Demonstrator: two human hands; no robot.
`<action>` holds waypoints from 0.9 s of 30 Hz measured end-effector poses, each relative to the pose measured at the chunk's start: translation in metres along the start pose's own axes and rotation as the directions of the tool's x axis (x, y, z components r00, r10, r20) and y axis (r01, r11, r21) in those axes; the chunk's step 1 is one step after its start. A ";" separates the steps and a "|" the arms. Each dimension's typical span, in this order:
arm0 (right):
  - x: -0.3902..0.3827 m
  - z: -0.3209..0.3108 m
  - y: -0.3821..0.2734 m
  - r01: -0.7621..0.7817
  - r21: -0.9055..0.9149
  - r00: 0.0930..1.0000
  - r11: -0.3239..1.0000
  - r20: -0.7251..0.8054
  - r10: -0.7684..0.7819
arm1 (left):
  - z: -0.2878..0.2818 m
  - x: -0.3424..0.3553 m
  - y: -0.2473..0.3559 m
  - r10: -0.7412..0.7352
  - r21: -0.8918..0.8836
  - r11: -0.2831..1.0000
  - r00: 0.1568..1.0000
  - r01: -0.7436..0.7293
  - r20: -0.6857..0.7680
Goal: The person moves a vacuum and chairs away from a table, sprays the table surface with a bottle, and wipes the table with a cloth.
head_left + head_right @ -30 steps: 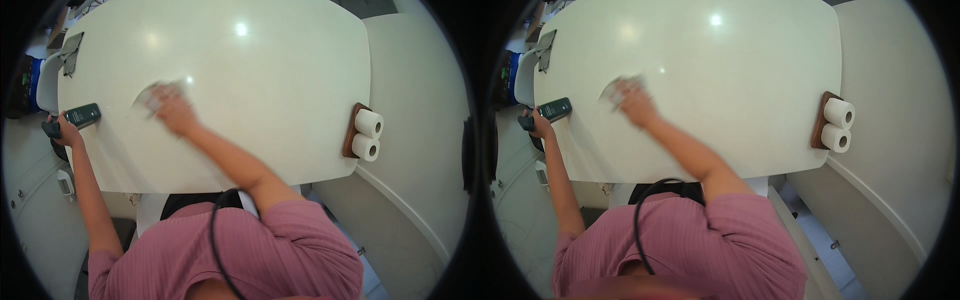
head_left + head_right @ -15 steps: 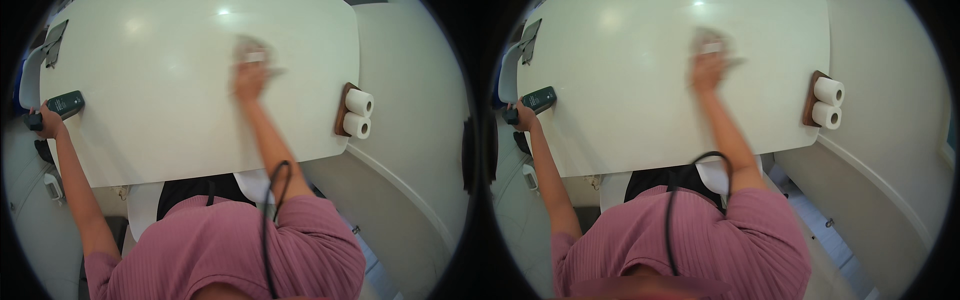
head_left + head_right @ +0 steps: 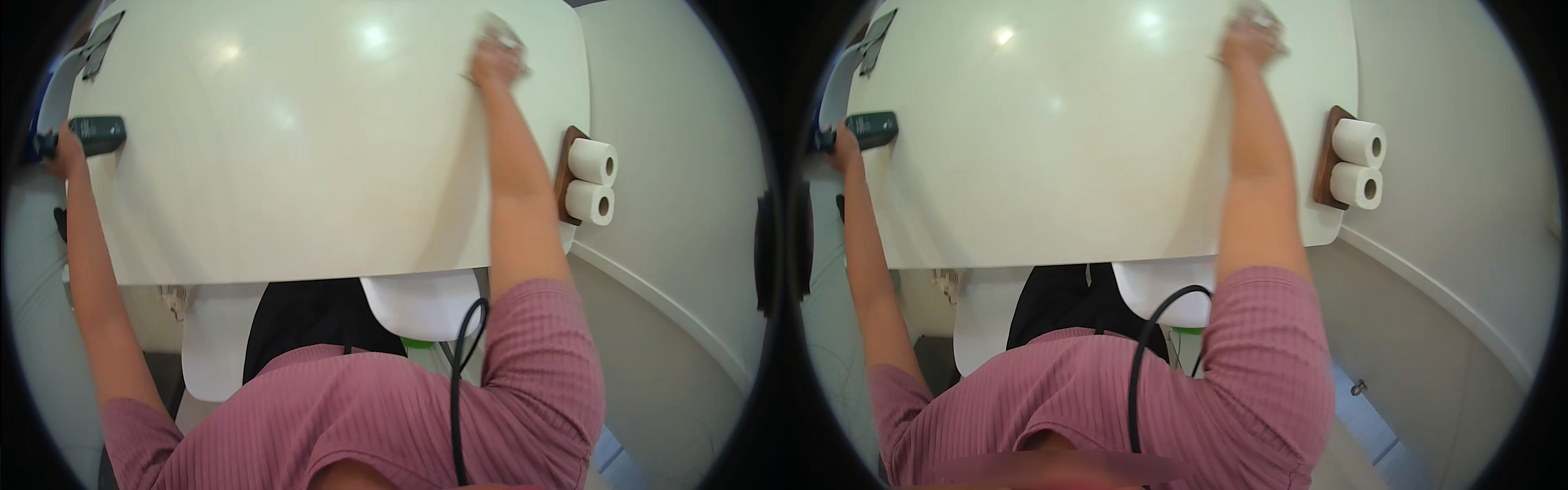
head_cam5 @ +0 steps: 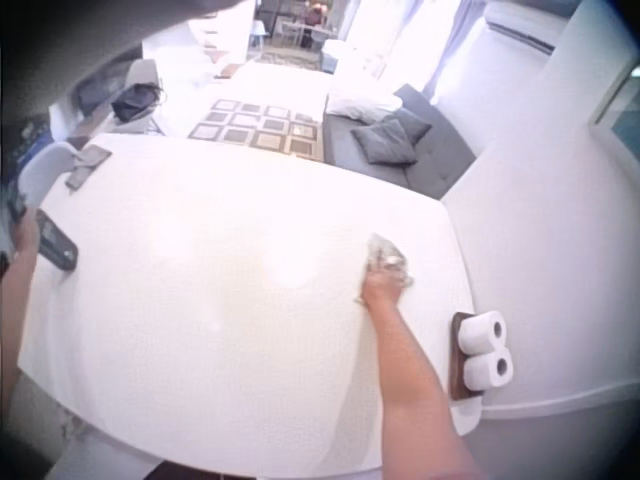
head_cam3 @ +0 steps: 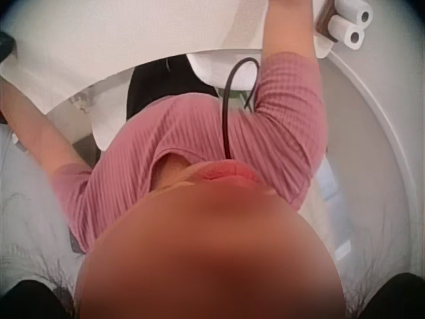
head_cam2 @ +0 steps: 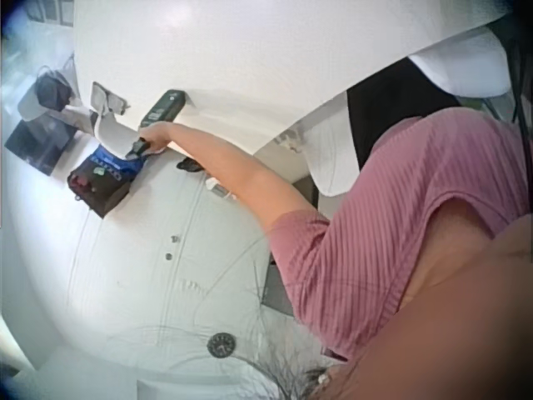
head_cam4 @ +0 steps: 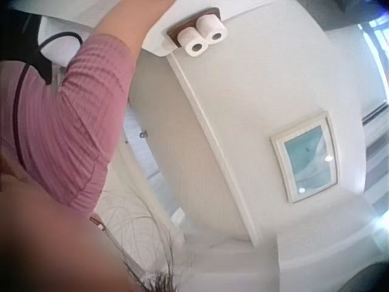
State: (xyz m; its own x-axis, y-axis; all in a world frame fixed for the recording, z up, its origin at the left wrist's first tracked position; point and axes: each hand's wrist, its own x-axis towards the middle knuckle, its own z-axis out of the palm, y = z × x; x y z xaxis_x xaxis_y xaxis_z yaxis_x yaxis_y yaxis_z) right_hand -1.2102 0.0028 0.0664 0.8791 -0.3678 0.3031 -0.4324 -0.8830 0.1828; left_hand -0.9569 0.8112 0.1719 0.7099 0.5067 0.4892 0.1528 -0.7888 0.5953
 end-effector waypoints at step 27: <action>-0.269 -0.161 -0.191 0.533 0.540 0.831 0.651 -0.189 -0.523 | -0.179 -0.333 0.229 0.169 -0.740 0.650 0.917 0.172 0.361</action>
State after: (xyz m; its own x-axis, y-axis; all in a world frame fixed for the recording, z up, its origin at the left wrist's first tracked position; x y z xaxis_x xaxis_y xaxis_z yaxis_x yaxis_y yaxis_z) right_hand -1.3964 0.3171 0.1002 0.9191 0.2116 0.3325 0.2951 -0.9287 -0.2247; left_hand -1.2810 0.5238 0.2597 0.9252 0.2055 0.3191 -0.2878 -0.1682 0.9428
